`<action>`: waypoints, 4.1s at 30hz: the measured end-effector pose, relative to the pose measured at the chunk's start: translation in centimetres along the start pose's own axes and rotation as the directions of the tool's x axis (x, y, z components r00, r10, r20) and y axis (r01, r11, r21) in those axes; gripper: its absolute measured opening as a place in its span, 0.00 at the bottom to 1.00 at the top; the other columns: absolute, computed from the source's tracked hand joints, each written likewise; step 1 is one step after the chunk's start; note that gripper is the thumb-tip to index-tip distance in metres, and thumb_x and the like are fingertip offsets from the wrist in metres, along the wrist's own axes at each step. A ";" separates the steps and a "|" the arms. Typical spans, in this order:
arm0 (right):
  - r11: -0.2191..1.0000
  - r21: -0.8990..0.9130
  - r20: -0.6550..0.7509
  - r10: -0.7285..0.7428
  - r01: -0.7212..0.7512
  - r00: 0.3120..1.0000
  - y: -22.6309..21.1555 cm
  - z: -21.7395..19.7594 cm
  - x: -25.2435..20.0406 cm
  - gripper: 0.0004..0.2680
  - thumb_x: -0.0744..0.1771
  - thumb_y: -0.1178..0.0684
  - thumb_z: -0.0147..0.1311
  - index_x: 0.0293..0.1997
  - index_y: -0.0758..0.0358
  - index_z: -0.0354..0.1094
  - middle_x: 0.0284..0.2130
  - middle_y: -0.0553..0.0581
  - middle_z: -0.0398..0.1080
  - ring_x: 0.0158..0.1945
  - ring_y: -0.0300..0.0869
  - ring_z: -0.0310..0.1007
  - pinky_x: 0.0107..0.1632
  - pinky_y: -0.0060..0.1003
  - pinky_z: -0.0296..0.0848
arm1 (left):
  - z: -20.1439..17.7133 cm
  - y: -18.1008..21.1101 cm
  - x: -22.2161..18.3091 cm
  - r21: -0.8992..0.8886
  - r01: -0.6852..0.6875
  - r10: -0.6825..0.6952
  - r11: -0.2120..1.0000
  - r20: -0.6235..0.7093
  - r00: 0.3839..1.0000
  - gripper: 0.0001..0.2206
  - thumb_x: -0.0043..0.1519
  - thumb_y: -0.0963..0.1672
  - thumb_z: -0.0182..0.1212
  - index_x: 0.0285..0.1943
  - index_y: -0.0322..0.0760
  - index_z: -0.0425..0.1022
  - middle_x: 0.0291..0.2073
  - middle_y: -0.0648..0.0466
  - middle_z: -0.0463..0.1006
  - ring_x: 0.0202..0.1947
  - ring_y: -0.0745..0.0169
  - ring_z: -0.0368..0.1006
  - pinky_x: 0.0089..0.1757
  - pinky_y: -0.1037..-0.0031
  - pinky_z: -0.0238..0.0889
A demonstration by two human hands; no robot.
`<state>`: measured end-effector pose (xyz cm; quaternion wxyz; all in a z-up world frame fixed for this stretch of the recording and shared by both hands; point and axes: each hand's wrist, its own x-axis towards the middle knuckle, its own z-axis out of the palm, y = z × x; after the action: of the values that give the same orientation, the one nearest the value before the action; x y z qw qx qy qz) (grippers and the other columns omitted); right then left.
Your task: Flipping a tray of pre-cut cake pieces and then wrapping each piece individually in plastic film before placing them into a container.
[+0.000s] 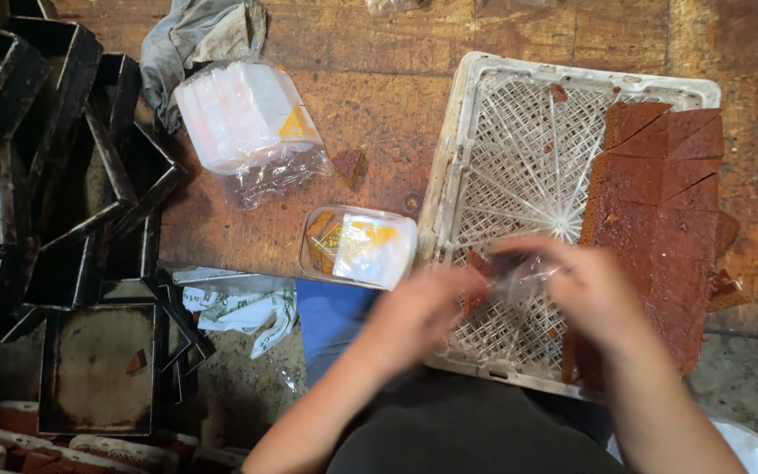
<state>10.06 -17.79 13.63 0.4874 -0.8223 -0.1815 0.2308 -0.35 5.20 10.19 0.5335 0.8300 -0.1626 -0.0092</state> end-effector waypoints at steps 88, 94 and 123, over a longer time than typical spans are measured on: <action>0.504 0.863 -0.260 0.497 -0.032 0.828 13.0 7.9 -12.6 0.17 0.61 0.70 0.44 0.56 0.67 0.57 0.54 0.66 0.61 0.63 0.71 0.70 0.69 0.61 0.65 | 4.9 -6.4 -1.5 -0.118 -0.035 -0.002 0.992 -0.302 0.953 0.08 0.62 0.40 0.54 0.47 0.33 0.76 0.42 0.47 0.75 0.44 0.52 0.75 0.48 0.68 0.68; 0.933 -0.107 -0.194 0.320 -0.344 0.927 8.8 2.8 -8.8 0.13 0.64 0.52 0.62 0.55 0.45 0.75 0.32 0.45 0.81 0.30 0.33 0.72 0.40 0.28 0.68 | 1.6 -5.5 -2.5 0.078 -0.099 0.114 0.992 -0.220 0.969 0.13 0.64 0.40 0.52 0.57 0.32 0.72 0.53 0.41 0.74 0.53 0.44 0.73 0.55 0.61 0.67; 0.814 0.180 -0.417 -0.445 0.552 0.792 2.3 8.0 -0.5 0.14 0.55 0.66 0.70 0.42 0.71 0.78 0.37 0.69 0.78 0.36 0.50 0.80 0.34 0.39 0.80 | -2.9 -2.5 0.0 0.179 0.292 -0.221 0.940 -0.333 0.917 0.07 0.60 0.41 0.64 0.45 0.43 0.84 0.35 0.51 0.82 0.34 0.52 0.81 0.37 0.66 0.76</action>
<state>5.38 -13.35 8.31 0.6716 -0.6904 -0.2664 -0.0361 0.82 8.68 9.18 0.4490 0.8903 0.0335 0.0685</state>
